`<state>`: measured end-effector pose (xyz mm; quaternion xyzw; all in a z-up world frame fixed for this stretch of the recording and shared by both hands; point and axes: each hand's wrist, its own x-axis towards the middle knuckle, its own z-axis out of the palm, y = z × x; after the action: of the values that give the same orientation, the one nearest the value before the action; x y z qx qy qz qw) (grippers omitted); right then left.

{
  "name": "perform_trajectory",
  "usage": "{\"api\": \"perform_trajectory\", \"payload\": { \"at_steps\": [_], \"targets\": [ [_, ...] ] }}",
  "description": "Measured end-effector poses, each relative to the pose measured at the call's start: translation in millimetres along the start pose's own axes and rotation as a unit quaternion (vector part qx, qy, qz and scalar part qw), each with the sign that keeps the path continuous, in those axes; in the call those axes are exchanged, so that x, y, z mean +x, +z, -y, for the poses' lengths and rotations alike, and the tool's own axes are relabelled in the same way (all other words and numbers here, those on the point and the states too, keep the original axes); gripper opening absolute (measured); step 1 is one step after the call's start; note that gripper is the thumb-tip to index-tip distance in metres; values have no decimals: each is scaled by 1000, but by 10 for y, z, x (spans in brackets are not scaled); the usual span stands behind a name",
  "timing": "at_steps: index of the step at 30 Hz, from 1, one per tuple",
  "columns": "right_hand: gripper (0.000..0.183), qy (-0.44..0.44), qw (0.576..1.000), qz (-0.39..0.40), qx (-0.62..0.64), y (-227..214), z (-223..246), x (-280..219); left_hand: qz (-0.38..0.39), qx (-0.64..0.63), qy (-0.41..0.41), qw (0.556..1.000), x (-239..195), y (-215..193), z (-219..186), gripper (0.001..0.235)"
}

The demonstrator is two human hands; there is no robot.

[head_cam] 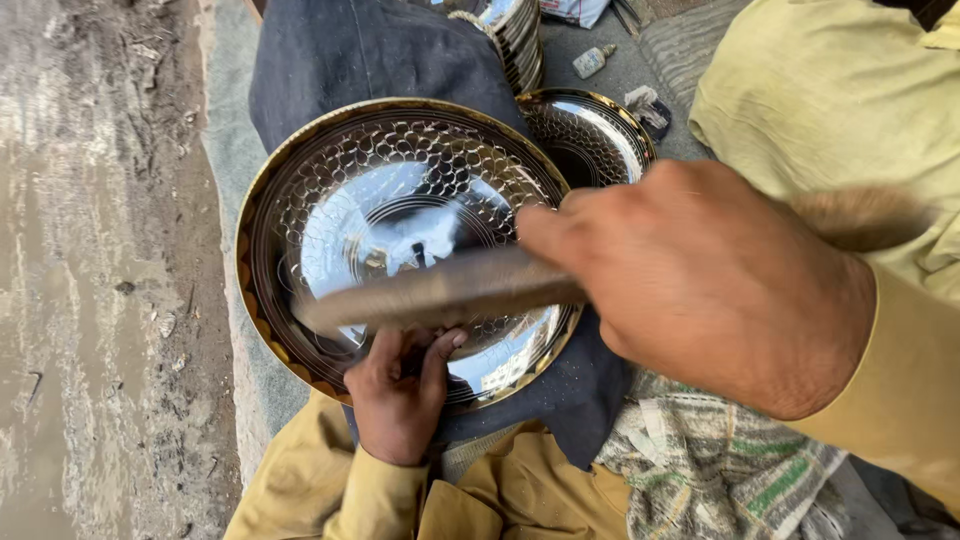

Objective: The person uses a hammer and a small metal punch to create a decorative pattern on a large metal plate. They repeatedly strike the punch with the hammer while rotating the plate to continue the pattern.

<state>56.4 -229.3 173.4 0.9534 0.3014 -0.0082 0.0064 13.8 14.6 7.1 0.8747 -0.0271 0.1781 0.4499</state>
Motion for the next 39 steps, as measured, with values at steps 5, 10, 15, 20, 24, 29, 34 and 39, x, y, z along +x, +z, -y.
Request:
{"api": "perform_trajectory", "payload": {
  "at_steps": [5, 10, 15, 20, 24, 29, 34, 39],
  "targets": [
    [44, 120, 984, 20, 131, 494, -162, -438, 175, -36, 97, 979, 238, -145, -42, 21],
    [26, 216, 935, -156, 233, 888, -20, -757, 226, -15, 179, 957, 398, -187, -87, 39],
    [35, 233, 937, -122, 230, 1064, -131, -920, 225, -21, 199, 954, 396, -199, -115, 38],
    [36, 190, 934, -116, 281, 1217, -24, -883, 285, 38, 211, 934, 505, -178, -133, 37],
    [32, 280, 895, -11, 346, 1320, 122, -824, 281, -3, 249, 927, 445, -231, -128, 38],
    [42, 371, 841, -60, 388, 1382, 134, -955, 293, -79, 122, 945, 445, -227, -84, 51],
    [44, 281, 879, -150, 354, 1406, 187, -953, 367, -21, 211, 906, 571, -253, -50, 48],
    [40, 363, 843, -105, 383, 1581, 298, -974, 377, 17, 239, 895, 629, -216, -24, 53]
  ]
}}
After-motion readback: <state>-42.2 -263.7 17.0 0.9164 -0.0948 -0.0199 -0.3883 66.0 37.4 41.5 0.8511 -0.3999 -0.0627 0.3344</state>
